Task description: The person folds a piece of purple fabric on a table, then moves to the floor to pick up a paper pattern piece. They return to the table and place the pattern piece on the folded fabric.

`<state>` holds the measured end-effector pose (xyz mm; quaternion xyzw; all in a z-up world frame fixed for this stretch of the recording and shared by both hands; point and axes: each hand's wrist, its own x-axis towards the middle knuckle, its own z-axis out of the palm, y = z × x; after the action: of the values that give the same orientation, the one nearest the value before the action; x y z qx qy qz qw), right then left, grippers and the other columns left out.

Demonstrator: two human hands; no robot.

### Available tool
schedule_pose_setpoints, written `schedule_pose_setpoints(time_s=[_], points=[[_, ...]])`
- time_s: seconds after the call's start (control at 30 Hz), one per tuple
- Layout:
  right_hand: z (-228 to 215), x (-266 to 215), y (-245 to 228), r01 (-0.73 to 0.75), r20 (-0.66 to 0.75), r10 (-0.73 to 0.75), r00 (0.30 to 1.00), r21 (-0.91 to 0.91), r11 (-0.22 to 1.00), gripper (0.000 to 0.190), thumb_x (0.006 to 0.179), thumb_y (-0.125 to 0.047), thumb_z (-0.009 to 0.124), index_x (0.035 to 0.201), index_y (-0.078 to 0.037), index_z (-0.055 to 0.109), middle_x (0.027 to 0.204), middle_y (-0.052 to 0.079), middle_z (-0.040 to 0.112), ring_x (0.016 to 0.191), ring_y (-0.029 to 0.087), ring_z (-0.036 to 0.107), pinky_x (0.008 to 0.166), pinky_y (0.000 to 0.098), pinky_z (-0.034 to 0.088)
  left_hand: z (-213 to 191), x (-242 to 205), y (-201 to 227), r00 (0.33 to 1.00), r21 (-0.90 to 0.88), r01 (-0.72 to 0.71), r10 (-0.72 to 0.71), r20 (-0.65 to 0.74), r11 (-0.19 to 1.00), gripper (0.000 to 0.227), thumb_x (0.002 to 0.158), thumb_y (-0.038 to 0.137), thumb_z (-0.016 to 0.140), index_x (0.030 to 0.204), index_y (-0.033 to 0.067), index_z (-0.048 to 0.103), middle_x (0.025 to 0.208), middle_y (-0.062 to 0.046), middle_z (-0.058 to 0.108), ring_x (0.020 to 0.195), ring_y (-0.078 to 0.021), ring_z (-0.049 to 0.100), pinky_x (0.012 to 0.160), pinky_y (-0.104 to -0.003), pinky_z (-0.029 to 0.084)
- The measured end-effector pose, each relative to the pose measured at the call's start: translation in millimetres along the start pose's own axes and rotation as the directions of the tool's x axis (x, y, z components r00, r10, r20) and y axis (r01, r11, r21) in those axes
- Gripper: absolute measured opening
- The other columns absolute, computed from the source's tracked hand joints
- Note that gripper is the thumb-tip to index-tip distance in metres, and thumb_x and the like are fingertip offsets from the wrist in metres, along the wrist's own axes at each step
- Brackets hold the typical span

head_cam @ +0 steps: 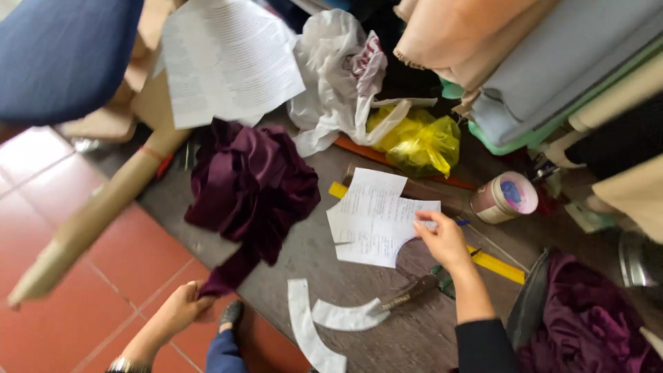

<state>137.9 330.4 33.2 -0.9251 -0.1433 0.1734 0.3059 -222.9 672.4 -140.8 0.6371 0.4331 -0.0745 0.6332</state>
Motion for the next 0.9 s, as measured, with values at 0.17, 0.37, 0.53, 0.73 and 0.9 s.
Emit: schedule_pose_setpoints(time_s=[0.17, 0.37, 0.53, 0.73, 0.9], points=[[31, 61, -6, -0.077, -0.068, 0.077, 0.995, 0.002, 0.997, 0.038, 0.086, -0.027, 0.065, 0.121, -0.013, 0.061, 0.121, 0.001, 0.065, 0.080, 0.019, 0.072, 0.065, 0.0337, 0.053, -48, -26, 111, 0.999, 0.446, -0.028, 0.041, -0.019, 0.895, 0.015, 0.084, 0.017, 0.063, 0.074, 0.0073, 0.066, 0.061, -0.007, 0.076, 0.061, -0.0153, 0.079, 0.068, -0.025, 0.057], [55, 121, -35, 0.031, -0.068, -0.041, 0.997, -0.144, 0.989, 0.051, 0.084, -0.019, 0.069, 0.133, -0.015, 0.054, 0.129, 0.005, 0.054, 0.081, 0.020, 0.063, 0.077, 0.0344, 0.050, -54, 29, 156, 0.981, 0.493, -0.194, 0.167, 0.098, 0.848, 0.019, 0.081, 0.016, 0.061, 0.098, 0.0165, 0.069, 0.072, 0.000, 0.078, 0.066, -0.0104, 0.076, 0.066, -0.025, 0.053], [59, 138, -48, -0.023, -0.086, 0.002, 0.996, -0.237, 0.971, 0.015, 0.081, -0.016, 0.073, 0.096, -0.012, 0.074, 0.100, 0.003, 0.064, 0.081, 0.018, 0.067, 0.076, 0.0309, 0.051, -65, 48, 175, 0.970, 0.424, -0.131, 0.027, 0.243, 0.896, 0.023, 0.089, 0.015, 0.061, 0.111, 0.0090, 0.065, 0.097, -0.003, 0.077, 0.085, -0.0147, 0.078, 0.076, -0.027, 0.055], [-3, 126, -98, -0.062, 0.045, 0.070, 0.997, -0.156, 0.986, 0.007, 0.086, -0.013, 0.069, 0.092, -0.010, 0.072, 0.085, 0.003, 0.072, 0.072, 0.016, 0.064, 0.069, 0.0303, 0.051, -97, 64, 168, 0.938, 0.439, -0.189, 0.030, 0.345, 0.879, 0.031, 0.089, 0.018, 0.061, 0.119, 0.0173, 0.069, 0.105, 0.002, 0.076, 0.094, -0.0103, 0.073, 0.082, -0.025, 0.053], [-55, 144, -127, 0.060, -0.241, -0.035, 0.970, 0.095, 0.994, 0.008, 0.093, -0.004, 0.062, 0.101, -0.006, 0.064, 0.072, 0.014, 0.066, 0.063, 0.018, 0.062, 0.068, 0.0315, 0.052, -114, 64, 156, 0.938, 0.324, -0.262, 0.161, 0.306, 0.909, 0.026, 0.085, 0.014, 0.062, 0.109, 0.0121, 0.072, 0.095, -0.002, 0.081, 0.086, -0.0100, 0.076, 0.075, -0.024, 0.060]])
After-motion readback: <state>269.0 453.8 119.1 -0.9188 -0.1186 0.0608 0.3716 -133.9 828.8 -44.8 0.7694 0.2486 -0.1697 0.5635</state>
